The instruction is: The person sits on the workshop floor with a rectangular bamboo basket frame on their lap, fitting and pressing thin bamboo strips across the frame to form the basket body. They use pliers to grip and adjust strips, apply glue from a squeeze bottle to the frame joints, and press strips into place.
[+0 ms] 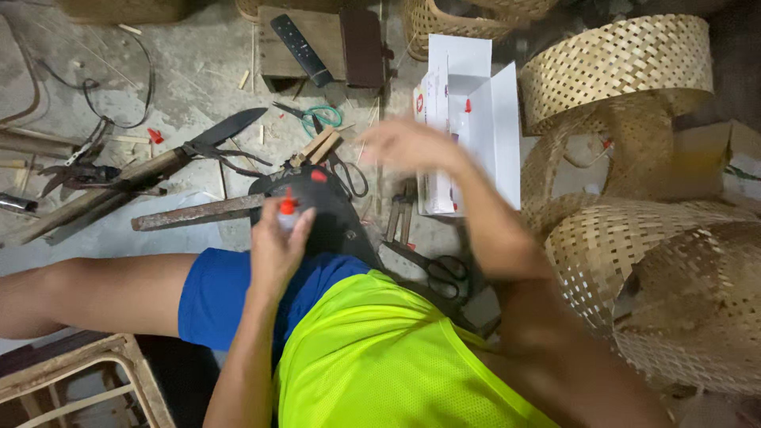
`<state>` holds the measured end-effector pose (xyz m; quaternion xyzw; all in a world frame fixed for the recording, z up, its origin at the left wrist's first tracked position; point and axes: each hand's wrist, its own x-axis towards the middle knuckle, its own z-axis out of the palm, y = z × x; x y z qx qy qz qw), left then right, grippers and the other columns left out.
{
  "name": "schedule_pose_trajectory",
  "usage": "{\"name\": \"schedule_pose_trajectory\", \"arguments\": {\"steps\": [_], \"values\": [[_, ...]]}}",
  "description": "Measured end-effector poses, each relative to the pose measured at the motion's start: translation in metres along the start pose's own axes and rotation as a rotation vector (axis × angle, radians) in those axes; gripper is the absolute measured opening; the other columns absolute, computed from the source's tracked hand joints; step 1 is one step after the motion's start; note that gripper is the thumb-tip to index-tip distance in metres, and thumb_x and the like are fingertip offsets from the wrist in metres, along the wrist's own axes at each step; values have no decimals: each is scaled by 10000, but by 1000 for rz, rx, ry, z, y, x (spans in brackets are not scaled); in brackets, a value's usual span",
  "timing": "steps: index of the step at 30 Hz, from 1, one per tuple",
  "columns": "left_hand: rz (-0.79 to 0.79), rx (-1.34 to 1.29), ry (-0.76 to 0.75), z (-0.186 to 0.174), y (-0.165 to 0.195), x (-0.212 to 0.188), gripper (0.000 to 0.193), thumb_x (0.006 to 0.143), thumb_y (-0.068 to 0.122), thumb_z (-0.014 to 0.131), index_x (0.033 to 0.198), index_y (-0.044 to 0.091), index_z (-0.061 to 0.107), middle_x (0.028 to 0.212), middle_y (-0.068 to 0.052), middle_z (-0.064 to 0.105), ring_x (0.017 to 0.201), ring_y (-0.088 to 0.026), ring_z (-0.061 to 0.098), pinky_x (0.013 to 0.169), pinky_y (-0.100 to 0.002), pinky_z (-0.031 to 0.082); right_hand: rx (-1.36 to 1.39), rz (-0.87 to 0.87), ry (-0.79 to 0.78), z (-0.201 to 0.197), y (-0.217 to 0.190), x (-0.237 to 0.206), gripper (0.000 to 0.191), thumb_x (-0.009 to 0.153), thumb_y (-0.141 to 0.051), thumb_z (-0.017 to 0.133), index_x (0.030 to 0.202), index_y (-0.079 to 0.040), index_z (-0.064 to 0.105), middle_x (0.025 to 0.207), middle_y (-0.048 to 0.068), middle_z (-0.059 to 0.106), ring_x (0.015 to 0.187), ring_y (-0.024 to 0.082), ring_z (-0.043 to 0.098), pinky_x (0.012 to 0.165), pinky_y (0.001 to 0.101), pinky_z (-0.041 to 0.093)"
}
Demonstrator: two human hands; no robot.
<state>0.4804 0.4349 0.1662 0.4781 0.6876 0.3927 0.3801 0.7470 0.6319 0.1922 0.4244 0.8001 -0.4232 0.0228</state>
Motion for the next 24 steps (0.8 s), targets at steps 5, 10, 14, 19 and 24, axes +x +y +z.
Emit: {"name": "schedule_pose_trajectory", "arguments": {"steps": [5, 10, 14, 19, 24], "values": [[70, -331, 35, -13, -32, 5, 250, 965, 154, 750, 1127, 24, 611, 835, -5, 629, 695, -64, 574, 606, -242, 471, -229, 712, 448, -55, 135, -20, 265, 964, -117, 558, 1150, -10, 712, 1026, 174, 741, 871, 274, 705, 738, 443, 581], [27, -285, 65, -15, -36, 0, 249, 945, 138, 765, 1100, 24, 606, 812, 6, 617, 671, -66, 589, 602, -232, 477, -279, 851, 116, 10, 174, -15, 225, 976, -117, 581, 1125, -7, 709, 1014, 176, 740, 858, 269, 707, 735, 435, 582], [21, -330, 85, -21, -33, 0, 224, 948, 139, 753, 1098, 30, 628, 838, 9, 634, 688, -63, 596, 616, -227, 492, -261, 874, 147, 37, 165, -6, 196, 987, -117, 599, 1105, -4, 707, 1004, 178, 740, 848, 264, 709, 733, 428, 583], [87, -339, 151, -38, -29, 2, 209, 962, 138, 758, 1097, 26, 644, 861, 6, 645, 728, -62, 592, 660, -232, 495, -288, 866, 117, 21, 143, -4, 163, 1000, -117, 621, 1079, -1, 703, 992, 181, 739, 835, 259, 711, 730, 420, 585], [48, -375, 168, -53, -27, -2, 202, 967, 146, 752, 1089, 32, 638, 860, 22, 626, 723, -53, 575, 662, -226, 486, -287, 852, 86, 33, 146, -2, 138, 1012, -117, 644, 1054, 2, 700, 980, 183, 739, 822, 253, 713, 727, 412, 586]]}}
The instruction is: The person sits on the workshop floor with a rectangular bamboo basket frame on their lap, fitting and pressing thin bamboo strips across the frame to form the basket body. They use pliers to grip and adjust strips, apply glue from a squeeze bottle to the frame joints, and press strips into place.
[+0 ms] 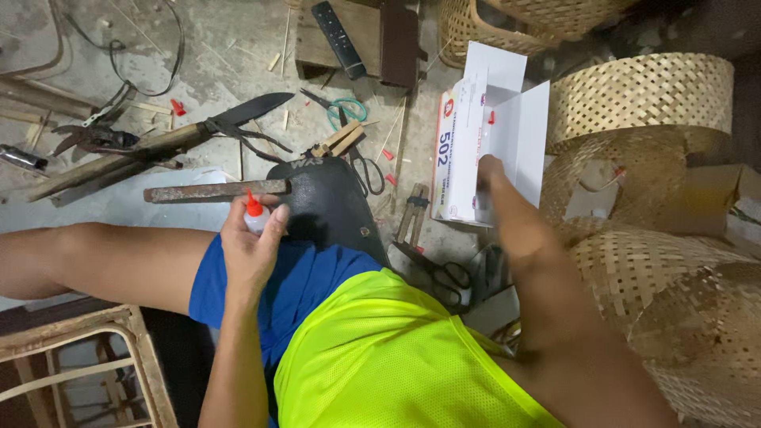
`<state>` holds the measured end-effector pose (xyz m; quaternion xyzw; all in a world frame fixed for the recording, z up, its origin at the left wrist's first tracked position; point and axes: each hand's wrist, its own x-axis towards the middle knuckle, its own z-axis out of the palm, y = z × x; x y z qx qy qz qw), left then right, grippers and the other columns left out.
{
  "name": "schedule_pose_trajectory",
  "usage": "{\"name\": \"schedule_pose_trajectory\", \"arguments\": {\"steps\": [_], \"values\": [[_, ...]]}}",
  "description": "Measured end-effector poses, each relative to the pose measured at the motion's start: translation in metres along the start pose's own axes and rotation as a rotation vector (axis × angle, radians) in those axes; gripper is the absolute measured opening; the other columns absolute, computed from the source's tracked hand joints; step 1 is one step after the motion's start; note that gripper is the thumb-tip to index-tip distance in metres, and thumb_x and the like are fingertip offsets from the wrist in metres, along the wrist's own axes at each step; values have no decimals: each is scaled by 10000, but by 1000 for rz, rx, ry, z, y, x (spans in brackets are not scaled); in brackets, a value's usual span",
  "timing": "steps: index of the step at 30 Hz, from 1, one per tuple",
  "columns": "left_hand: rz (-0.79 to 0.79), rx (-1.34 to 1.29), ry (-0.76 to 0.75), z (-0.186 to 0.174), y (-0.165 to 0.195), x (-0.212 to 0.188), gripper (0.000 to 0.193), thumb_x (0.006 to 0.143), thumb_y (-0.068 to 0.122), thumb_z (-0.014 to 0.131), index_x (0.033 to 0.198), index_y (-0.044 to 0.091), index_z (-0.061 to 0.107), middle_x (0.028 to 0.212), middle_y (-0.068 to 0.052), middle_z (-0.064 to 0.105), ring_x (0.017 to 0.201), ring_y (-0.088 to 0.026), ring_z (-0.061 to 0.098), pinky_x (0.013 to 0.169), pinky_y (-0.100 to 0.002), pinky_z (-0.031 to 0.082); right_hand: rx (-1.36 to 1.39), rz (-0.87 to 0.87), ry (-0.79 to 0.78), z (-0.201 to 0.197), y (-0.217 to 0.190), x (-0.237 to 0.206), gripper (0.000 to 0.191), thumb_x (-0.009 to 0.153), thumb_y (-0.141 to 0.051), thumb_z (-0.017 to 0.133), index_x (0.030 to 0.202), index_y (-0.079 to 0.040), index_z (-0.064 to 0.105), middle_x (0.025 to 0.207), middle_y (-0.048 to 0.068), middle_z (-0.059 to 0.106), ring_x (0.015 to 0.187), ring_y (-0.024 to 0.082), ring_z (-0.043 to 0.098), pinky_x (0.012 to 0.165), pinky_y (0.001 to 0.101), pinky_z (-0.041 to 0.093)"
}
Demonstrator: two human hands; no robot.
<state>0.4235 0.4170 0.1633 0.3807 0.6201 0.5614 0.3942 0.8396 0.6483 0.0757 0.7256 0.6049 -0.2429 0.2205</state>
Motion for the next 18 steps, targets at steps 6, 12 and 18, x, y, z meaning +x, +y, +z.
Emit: {"name": "schedule_pose_trajectory", "arguments": {"steps": [6, 12, 18], "values": [[-1, -4, 67, -16, -1, -4, 187, 971, 128, 764, 1088, 34, 652, 847, 15, 586, 732, -53, 529, 662, -221, 444, -30, -8, 36, 23, 16, 22, 125, 1028, -117, 671, 1023, 5, 696, 965, 186, 738, 806, 246, 716, 723, 402, 588], [-46, -174, 102, -34, -5, 1, 148, 973, 109, 757, 1026, 14, 655, 851, -4, 644, 720, -76, 601, 674, -229, 501, 372, -171, 552, -70, 3, 11, 136, 1043, -117, 698, 993, 9, 692, 951, 189, 738, 791, 240, 718, 720, 393, 589], [-79, -387, -19, -16, -1, -12, 241, 927, 103, 716, 1150, 14, 687, 1051, -51, 768, 869, -84, 694, 769, -238, 570, 1194, -1015, -346, -70, -168, -114, 165, 889, -49, 756, 1020, -78, 662, 1027, 59, 714, 905, 209, 744, 773, 359, 630]]}}
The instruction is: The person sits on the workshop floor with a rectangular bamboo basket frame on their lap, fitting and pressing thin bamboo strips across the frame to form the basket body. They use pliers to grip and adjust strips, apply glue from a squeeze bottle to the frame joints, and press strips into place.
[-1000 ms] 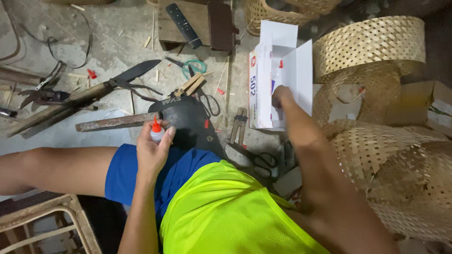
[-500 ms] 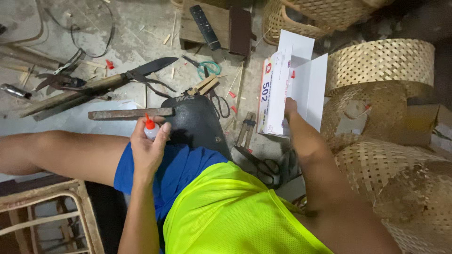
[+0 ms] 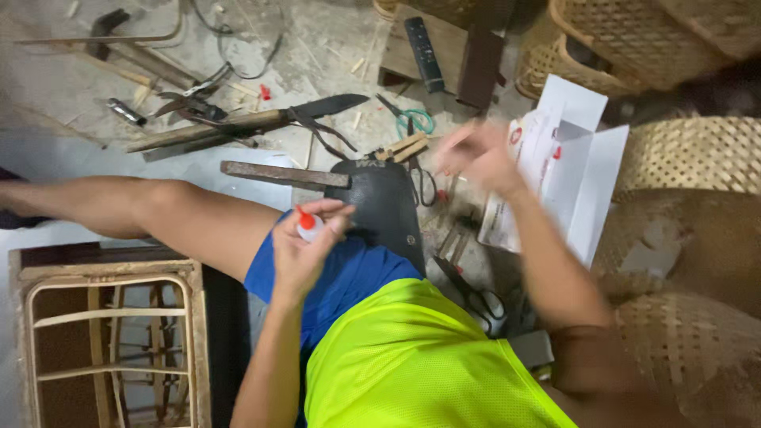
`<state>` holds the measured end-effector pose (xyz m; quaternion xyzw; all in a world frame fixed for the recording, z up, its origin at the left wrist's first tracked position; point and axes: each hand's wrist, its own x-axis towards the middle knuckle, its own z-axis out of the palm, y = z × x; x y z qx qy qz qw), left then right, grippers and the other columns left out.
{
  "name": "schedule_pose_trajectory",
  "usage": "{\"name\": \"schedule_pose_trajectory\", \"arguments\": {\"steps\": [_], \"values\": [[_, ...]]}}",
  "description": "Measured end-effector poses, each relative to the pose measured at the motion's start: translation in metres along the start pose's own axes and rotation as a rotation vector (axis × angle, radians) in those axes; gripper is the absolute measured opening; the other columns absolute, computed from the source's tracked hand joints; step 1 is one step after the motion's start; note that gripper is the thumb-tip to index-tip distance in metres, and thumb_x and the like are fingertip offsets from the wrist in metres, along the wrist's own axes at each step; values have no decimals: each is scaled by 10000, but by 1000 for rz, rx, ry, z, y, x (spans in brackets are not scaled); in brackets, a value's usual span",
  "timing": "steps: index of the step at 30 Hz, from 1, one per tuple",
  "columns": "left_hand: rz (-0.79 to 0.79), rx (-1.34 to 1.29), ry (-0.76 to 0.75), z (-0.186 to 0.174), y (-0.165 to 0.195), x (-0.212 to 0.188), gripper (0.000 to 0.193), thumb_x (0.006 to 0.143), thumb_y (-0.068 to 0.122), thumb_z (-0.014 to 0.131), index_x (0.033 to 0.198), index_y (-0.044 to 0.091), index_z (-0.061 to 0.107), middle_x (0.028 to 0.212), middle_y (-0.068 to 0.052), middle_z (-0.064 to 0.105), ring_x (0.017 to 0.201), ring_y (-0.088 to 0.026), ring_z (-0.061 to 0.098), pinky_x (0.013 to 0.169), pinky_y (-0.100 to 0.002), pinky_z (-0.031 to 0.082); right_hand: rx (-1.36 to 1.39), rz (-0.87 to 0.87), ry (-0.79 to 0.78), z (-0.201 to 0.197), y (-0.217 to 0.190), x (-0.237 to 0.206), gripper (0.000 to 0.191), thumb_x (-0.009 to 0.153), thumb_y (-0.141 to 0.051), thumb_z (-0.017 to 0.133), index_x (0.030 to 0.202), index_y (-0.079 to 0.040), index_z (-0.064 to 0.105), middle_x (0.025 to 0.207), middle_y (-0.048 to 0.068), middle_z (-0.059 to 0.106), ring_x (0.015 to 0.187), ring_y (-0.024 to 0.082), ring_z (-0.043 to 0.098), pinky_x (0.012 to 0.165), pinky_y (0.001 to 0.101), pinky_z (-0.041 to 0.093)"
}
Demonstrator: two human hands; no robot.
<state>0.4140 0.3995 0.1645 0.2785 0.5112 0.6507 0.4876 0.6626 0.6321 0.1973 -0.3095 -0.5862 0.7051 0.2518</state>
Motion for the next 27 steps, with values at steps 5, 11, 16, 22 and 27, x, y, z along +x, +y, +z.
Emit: {"name": "schedule_pose_trajectory", "arguments": {"steps": [5, 11, 16, 22, 27], "values": [[-95, 83, 51, -9, 1, -31, 225, 905, 67, 769, 1111, -8, 725, 952, -54, 753, 824, -90, 682, 759, -245, 564, -231, -355, -405, 123, 66, -6, 57, 939, -84, 770, 953, -57, 721, 925, 45, 643, 872, 172, 628, 795, 310, 517], [-272, 122, -2, -31, -15, -51, 221, 824, 18, 818, 1018, -20, 718, 925, -64, 766, 826, -98, 707, 769, -254, 582, -70, -142, -382, 146, 62, -47, 68, 969, -92, 739, 995, -33, 717, 923, 59, 629, 866, 162, 618, 779, 306, 499], [-383, 170, -123, -25, -13, -56, 179, 804, 1, 827, 959, 0, 739, 878, -36, 762, 811, -84, 694, 749, -251, 578, 115, 124, -84, 108, 35, -46, 141, 1022, -153, 618, 1003, -28, 682, 880, 41, 609, 736, 141, 589, 679, 311, 490], [-95, -7, -649, -25, 47, -54, 130, 811, 42, 845, 907, 48, 759, 864, -45, 773, 777, -150, 745, 687, -285, 585, -1313, 488, -224, -27, 141, -74, 333, 991, -294, 637, 896, 14, 721, 859, 247, 701, 740, 390, 691, 677, 489, 543], [147, -262, -991, -25, 90, -41, 49, 1025, 95, 761, 1019, 52, 739, 980, -74, 743, 895, -252, 740, 751, -329, 593, -1546, 593, -529, -45, 249, -161, 205, 935, -188, 568, 1000, -53, 707, 976, 200, 736, 911, 383, 723, 741, 512, 567]]}}
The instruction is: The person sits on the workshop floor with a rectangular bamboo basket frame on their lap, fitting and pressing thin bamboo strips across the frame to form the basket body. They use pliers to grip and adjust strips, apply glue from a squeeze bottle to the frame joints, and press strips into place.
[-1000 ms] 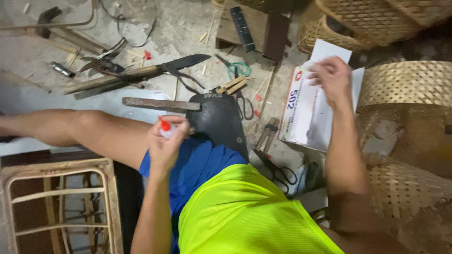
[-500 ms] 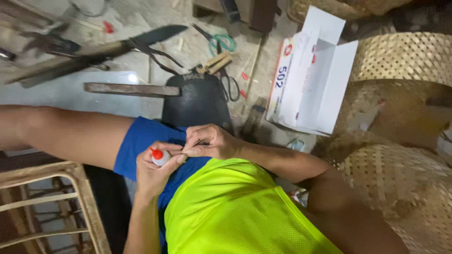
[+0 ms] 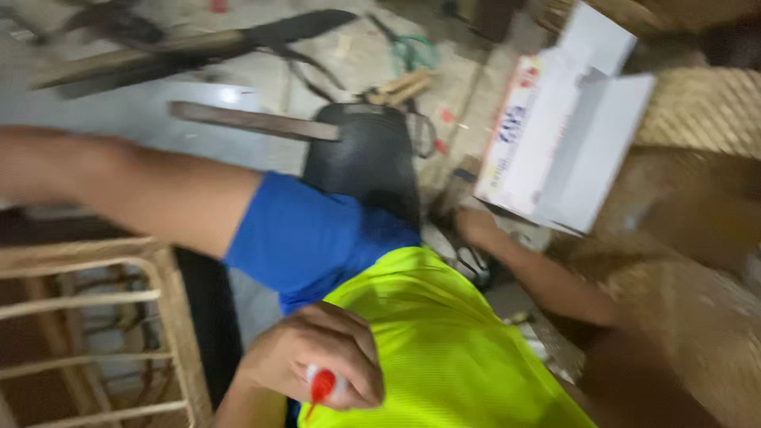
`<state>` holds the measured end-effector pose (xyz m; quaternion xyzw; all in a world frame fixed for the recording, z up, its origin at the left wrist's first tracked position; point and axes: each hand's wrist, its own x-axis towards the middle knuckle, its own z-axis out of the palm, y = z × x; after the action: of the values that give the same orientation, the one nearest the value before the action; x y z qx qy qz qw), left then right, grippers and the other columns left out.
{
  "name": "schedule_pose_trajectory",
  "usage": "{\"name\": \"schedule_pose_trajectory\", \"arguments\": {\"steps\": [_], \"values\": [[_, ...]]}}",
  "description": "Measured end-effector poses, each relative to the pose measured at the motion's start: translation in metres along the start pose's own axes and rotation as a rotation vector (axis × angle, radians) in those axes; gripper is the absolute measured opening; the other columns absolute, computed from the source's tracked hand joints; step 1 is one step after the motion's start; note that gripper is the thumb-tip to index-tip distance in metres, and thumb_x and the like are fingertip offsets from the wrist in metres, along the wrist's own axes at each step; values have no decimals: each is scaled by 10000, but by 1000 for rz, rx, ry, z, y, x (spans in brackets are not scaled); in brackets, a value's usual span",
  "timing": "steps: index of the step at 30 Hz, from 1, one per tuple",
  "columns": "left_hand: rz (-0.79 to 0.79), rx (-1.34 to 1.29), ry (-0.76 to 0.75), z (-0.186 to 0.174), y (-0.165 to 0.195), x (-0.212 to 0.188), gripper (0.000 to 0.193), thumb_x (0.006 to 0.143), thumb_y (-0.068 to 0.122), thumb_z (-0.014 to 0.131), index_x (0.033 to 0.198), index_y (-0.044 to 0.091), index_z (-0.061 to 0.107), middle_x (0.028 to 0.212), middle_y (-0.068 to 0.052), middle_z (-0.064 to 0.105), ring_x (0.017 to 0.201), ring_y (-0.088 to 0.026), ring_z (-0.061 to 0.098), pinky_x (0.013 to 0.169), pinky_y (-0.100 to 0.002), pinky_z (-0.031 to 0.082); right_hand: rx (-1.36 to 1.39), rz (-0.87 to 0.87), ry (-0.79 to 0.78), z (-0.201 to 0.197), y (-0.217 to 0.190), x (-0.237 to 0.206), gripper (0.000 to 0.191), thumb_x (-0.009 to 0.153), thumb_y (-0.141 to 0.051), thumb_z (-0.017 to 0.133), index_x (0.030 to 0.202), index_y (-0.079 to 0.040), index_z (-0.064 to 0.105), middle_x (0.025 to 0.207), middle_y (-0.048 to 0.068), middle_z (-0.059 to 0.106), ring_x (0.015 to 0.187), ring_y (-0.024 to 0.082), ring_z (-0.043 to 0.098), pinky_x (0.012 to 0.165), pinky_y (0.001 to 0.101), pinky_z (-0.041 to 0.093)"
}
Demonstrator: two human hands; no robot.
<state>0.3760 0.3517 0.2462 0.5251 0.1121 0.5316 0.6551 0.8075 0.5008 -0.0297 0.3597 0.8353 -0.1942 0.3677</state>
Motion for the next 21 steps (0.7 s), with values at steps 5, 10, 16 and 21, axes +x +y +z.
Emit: {"name": "schedule_pose_trajectory", "arguments": {"steps": [5, 10, 16, 21], "values": [[152, 22, -261, -15, 21, -4, 243, 1164, 197, 562, 1025, 21, 654, 1016, -112, 689, 925, -293, 698, 787, -367, 529, 378, 232, 127, 27, -30, -24, 398, 782, -322, 762, 1040, -53, 623, 1019, 202, 707, 912, 399, 699, 778, 499, 551], [220, 22, -247, -16, 29, -24, 259, 1180, 226, 531, 1040, 35, 638, 1028, -120, 679, 976, -311, 700, 828, -371, 547, 537, 394, -23, 5, -41, -49, 313, 866, -227, 740, 1071, -42, 593, 1021, 179, 722, 905, 312, 720, 824, 420, 564], [249, 8, -81, -10, 27, -48, 229, 1164, 223, 601, 1138, 5, 665, 1118, -139, 699, 967, -309, 694, 837, -347, 564, 840, 154, 372, 1, -42, -65, 377, 837, -8, 709, 1137, -33, 482, 978, 121, 564, 859, 197, 603, 776, 350, 523], [-95, 172, 648, -21, 2, -53, 267, 944, 162, 772, 1184, 51, 734, 1039, -107, 794, 870, -196, 770, 831, -331, 636, 966, -164, 599, -82, -71, -26, 424, 888, -19, 686, 1238, -49, 449, 1042, 43, 530, 893, 132, 576, 750, 302, 518]]}}
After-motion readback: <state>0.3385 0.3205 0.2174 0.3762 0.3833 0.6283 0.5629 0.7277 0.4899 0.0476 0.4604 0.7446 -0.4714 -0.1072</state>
